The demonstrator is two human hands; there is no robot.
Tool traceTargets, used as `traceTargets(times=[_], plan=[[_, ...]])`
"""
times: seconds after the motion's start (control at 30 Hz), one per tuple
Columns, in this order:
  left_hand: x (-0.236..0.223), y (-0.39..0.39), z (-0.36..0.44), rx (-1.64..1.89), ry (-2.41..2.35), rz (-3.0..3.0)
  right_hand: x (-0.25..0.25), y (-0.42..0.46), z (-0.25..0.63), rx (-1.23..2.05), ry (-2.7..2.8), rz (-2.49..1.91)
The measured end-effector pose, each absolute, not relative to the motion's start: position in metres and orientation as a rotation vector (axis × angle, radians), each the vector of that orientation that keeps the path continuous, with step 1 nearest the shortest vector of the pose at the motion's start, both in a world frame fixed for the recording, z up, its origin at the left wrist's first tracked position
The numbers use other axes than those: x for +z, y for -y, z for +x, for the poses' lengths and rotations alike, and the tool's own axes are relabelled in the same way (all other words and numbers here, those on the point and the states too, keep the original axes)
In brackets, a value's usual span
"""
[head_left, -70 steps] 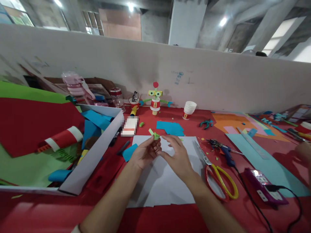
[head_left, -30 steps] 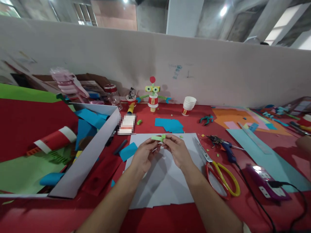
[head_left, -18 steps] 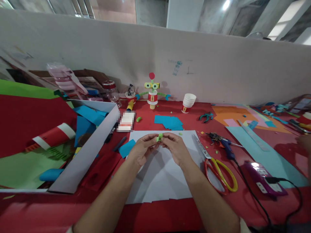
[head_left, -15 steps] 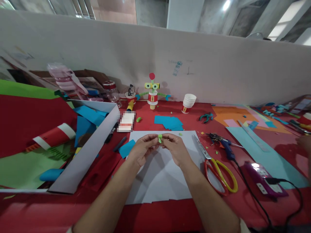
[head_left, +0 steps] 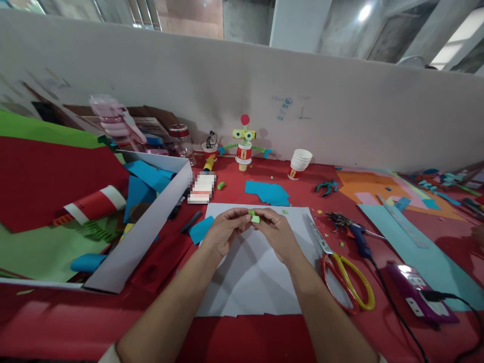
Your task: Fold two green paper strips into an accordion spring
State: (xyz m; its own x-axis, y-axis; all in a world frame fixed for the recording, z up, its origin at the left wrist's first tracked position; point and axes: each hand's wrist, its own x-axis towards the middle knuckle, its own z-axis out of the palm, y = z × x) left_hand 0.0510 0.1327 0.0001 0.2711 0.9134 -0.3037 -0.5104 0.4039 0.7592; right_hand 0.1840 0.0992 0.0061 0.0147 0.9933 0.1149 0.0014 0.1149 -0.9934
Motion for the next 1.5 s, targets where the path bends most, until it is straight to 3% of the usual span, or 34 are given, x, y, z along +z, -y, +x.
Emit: traceTargets(times=[0.93,1.5], plan=[[0.001,-0.133,0.049,1.009,-0.8,0.567,-0.001,-0.103,0.177,1.172,1.015,-1.159],[-0.001,-0.134,0.044,0.993,-0.735,0.782,0.0,-0.099,0.172,0.967,1.133,-1.144]])
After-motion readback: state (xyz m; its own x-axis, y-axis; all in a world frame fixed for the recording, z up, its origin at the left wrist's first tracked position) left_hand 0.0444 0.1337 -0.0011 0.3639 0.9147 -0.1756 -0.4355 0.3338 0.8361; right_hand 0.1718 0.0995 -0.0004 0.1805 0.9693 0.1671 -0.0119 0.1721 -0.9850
